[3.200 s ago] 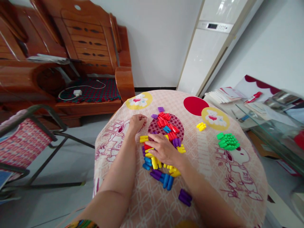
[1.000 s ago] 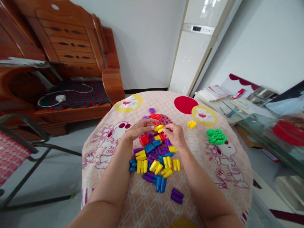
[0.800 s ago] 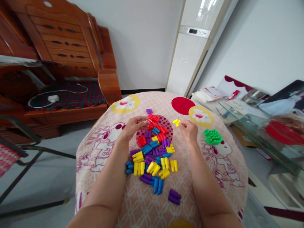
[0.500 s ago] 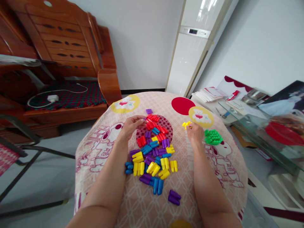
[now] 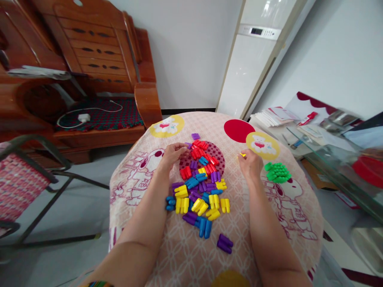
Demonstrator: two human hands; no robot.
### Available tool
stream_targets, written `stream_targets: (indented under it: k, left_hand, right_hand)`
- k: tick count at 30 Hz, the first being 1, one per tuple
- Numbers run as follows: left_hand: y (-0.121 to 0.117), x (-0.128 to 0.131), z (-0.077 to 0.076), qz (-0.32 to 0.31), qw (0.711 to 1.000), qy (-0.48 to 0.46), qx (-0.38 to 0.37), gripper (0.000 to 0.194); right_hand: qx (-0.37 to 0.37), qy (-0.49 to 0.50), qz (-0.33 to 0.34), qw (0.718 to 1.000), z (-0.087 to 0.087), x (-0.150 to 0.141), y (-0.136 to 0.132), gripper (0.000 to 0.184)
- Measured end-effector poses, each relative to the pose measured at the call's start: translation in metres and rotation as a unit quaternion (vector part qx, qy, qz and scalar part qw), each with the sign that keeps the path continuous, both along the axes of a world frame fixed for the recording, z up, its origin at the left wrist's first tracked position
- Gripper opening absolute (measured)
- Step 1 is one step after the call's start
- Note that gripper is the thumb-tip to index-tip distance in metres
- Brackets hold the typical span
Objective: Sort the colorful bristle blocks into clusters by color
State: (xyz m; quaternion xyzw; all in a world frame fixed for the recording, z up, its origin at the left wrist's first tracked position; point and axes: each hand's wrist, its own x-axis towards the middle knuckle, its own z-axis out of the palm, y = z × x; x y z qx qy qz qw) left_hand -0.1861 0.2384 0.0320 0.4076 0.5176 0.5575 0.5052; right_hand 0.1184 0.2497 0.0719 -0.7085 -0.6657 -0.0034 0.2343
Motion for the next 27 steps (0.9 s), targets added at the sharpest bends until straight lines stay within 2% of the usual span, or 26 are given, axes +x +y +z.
stream_targets:
  k: [2,4,7,9,10,12,16,23,27]
  left_hand:
    - [0.002,-0.001,-0.003,0.021,1.0,0.002,-0.015,0.03]
    - [0.003,-0.002,-0.005,0.032,0.999,0.002,-0.02,0.027]
    - [0.003,-0.002,-0.005,0.036,0.999,0.0,-0.019,0.026]
    - [0.003,-0.002,-0.004,0.038,0.999,0.0,-0.018,0.025]
    - [0.003,-0.002,-0.004,0.037,0.999,0.0,-0.018,0.024]
    - [0.003,-0.002,-0.005,0.033,0.999,-0.003,-0.015,0.024]
    - [0.004,-0.003,-0.006,0.033,0.999,-0.007,-0.021,0.026]
    - [0.004,-0.003,-0.007,0.03,0.999,-0.003,-0.024,0.028]
    - [0.005,-0.004,-0.006,0.028,0.999,0.003,-0.029,0.025]
  right_hand:
    - [-0.004,0.029,0.119,0.992,0.01,-0.025,-0.014,0.022]
    - [-0.036,0.042,0.278,0.959,0.018,-0.054,-0.037,0.021]
    - [-0.076,-0.005,0.503,0.861,0.022,-0.096,-0.08,0.031]
    - [-0.079,-0.047,0.59,0.802,0.018,-0.115,-0.105,0.034]
    - [-0.08,-0.068,0.61,0.786,0.014,-0.122,-0.113,0.035]
    - [-0.074,-0.095,0.619,0.776,0.004,-0.129,-0.12,0.029]
    - [-0.044,-0.095,0.587,0.803,-0.012,-0.124,-0.099,0.013]
    - [-0.008,-0.005,0.46,0.888,-0.015,-0.085,-0.045,0.031]
    - [0.003,0.037,0.401,0.915,-0.016,-0.061,-0.025,0.034]
